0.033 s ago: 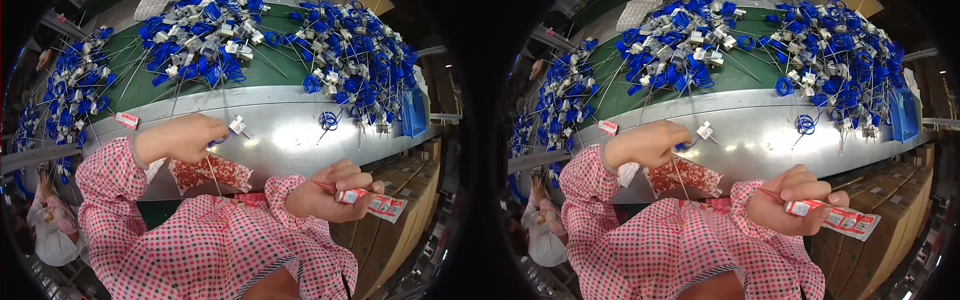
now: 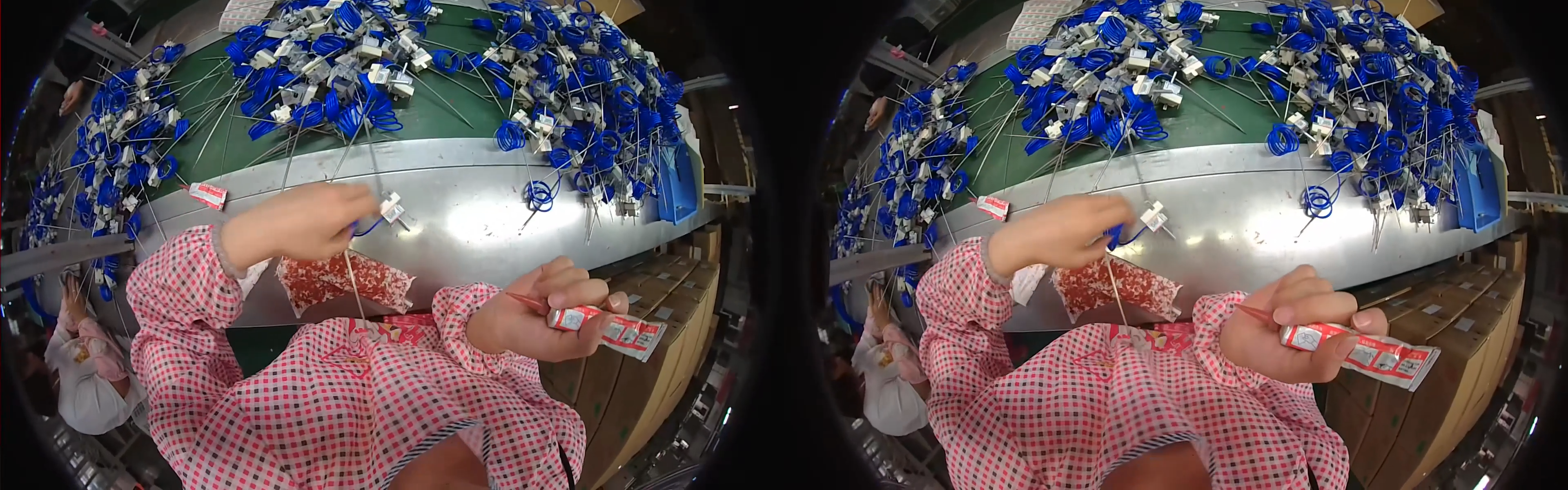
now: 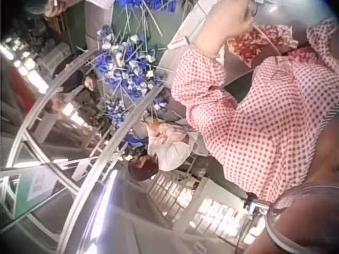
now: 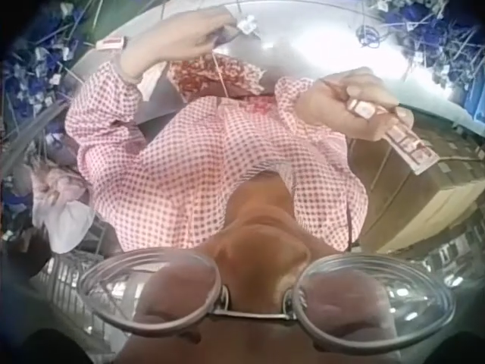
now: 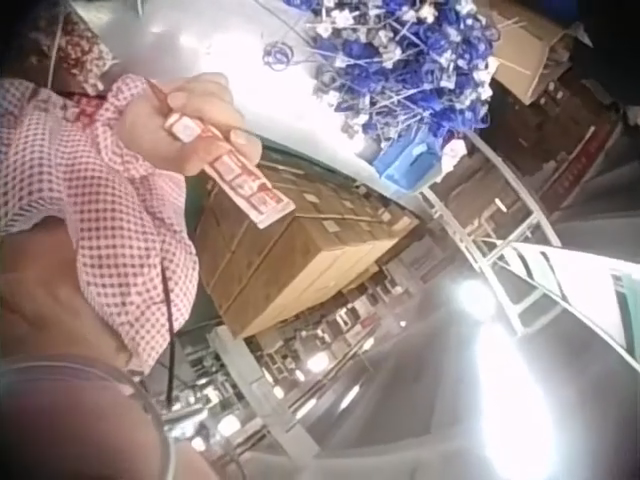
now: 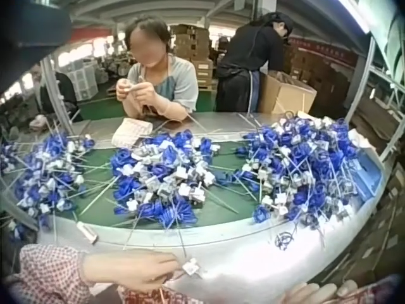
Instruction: Assemble small electronic components by manually attaching coiled wires to housing blocks at a factory assembly line.
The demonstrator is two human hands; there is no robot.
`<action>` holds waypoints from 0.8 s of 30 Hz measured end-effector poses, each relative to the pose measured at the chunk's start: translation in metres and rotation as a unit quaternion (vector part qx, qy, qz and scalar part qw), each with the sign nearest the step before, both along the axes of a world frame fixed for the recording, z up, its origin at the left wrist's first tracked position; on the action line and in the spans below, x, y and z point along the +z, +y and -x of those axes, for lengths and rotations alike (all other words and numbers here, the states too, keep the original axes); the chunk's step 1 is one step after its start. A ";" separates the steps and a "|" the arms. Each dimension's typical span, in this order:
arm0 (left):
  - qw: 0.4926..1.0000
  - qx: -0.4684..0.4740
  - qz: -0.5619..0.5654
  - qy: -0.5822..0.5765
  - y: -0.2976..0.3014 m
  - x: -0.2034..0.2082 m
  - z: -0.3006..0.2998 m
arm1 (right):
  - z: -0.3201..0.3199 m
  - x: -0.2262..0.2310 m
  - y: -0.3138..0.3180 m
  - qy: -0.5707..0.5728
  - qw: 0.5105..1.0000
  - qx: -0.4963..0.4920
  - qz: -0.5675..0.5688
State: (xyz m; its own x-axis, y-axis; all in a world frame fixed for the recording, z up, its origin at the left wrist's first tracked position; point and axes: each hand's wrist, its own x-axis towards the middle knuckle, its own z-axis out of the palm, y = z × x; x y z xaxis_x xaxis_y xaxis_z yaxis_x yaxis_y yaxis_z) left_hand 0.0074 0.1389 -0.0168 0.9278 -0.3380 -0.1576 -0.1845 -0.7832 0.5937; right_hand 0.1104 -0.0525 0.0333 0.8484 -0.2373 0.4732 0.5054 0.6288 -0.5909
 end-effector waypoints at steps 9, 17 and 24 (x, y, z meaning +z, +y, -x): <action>0.959 0.097 -0.267 -0.007 -0.043 -0.031 -0.032 | -0.002 -0.004 -0.013 -0.010 1.000 0.007 -0.010; 0.942 -0.046 -0.279 -0.182 -0.063 -0.052 -0.049 | -0.015 -0.008 -0.040 0.017 1.000 -0.003 -0.025; 0.922 0.317 0.072 -0.210 -0.027 0.015 -0.055 | -0.050 -0.011 -0.075 0.054 0.992 -0.115 0.004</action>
State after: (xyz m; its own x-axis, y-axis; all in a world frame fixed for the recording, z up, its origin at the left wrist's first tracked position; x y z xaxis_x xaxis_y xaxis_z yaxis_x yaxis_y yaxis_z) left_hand 0.0620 0.1117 -0.0022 0.9151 0.3045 0.2645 0.0464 -0.7310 0.6808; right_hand 0.1608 -0.1273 0.0220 0.8182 -0.4273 0.3848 0.5683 0.4988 -0.6544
